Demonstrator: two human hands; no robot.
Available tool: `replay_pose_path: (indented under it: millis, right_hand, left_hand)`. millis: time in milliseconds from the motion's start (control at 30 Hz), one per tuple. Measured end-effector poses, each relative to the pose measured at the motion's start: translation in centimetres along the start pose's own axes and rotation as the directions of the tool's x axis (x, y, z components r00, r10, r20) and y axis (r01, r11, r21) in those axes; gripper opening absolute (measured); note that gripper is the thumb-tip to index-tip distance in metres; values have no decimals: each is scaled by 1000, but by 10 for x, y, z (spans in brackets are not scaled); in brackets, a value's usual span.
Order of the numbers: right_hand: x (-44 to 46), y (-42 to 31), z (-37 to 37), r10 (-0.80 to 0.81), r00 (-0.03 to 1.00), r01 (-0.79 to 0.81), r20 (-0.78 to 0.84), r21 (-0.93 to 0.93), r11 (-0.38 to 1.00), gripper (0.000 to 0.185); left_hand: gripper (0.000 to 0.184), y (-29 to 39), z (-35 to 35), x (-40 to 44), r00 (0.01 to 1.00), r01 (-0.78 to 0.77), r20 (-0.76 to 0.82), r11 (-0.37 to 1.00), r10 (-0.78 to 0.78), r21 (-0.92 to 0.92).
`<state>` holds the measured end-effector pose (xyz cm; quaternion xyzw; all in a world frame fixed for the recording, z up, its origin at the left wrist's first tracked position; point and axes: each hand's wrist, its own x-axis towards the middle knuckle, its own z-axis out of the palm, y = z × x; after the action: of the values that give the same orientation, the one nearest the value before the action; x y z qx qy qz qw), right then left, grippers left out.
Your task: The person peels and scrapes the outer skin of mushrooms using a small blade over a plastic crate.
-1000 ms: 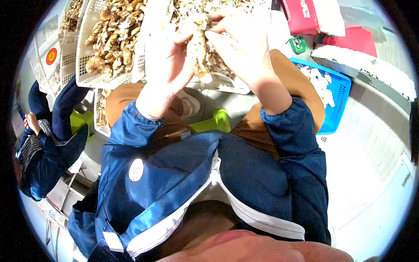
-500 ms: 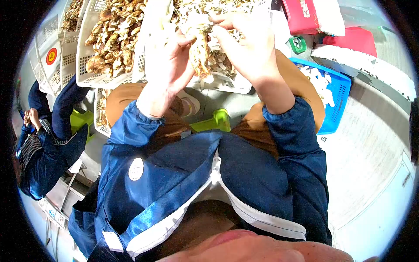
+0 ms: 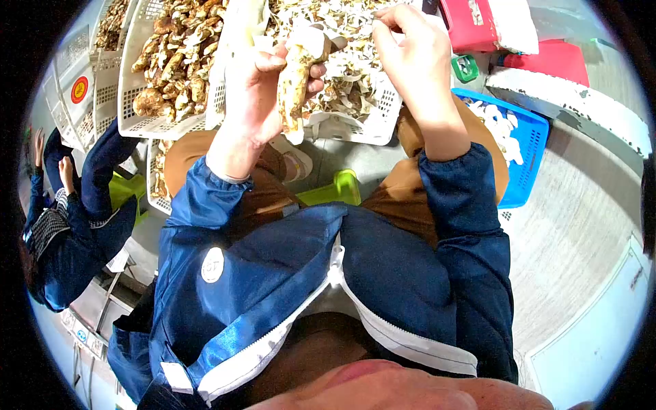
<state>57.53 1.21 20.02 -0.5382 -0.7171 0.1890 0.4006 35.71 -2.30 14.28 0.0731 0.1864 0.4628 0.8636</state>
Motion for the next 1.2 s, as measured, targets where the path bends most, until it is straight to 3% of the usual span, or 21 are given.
replay_pose_path:
  millis: [33,167,200,333,433,467,567,600,700,800,1000,1100,1200]
  right_hand:
    - [1,-3,0,-84,996,82,-28,-49,995,4]
    - [-10,-3,13,-151,971,167,187,-73,983,9]
    - [-13,0,19,-175,972,176,159,4,984,10]
    - [-17,2,26,-270,955,256,123,120,959,8]
    - [-18,-4,23,-236,960,208,152,180,962,9]
    - [-20,-2,26,-215,968,195,129,148,969,10]
    - [-23,0,28,-119,969,84,216,162,983,10]
    - [-21,-2,27,-205,971,186,120,156,970,10]
    - [-21,-5,28,-214,972,203,101,109,973,9]
    - [-22,-4,33,-317,947,316,46,22,948,9]
    - [-22,-10,31,-298,953,297,55,21,955,4]
    - [-22,-5,33,-284,957,281,60,40,959,10]
    - [-24,-4,33,-261,964,258,58,53,965,10]
  left_hand:
    - [46,2,1,-1,1000,17,5,1000,-17,-23]
    - [51,0,5,-2,1000,-19,-9,998,19,-64]
    - [48,0,2,-3,1000,-6,-21,1000,6,15]
    - [36,-6,14,-2,977,-66,-201,998,63,-7]
    - [34,-10,9,2,977,-95,-190,995,97,19]
    - [33,-11,3,2,994,-37,-103,999,33,-35]
    - [33,-25,7,-3,969,-116,-213,992,122,41]
    - [33,-20,4,0,984,-76,-164,997,76,6]
    - [33,-19,2,0,993,-55,-103,998,56,14]
    - [33,-22,6,-1,992,-80,-109,992,69,-96]
    - [32,-19,7,-2,997,-53,-64,991,45,-119]
    - [33,-19,0,-2,997,-43,-75,991,34,-125]
    - [33,-17,1,-1,999,-34,31,995,37,-95]
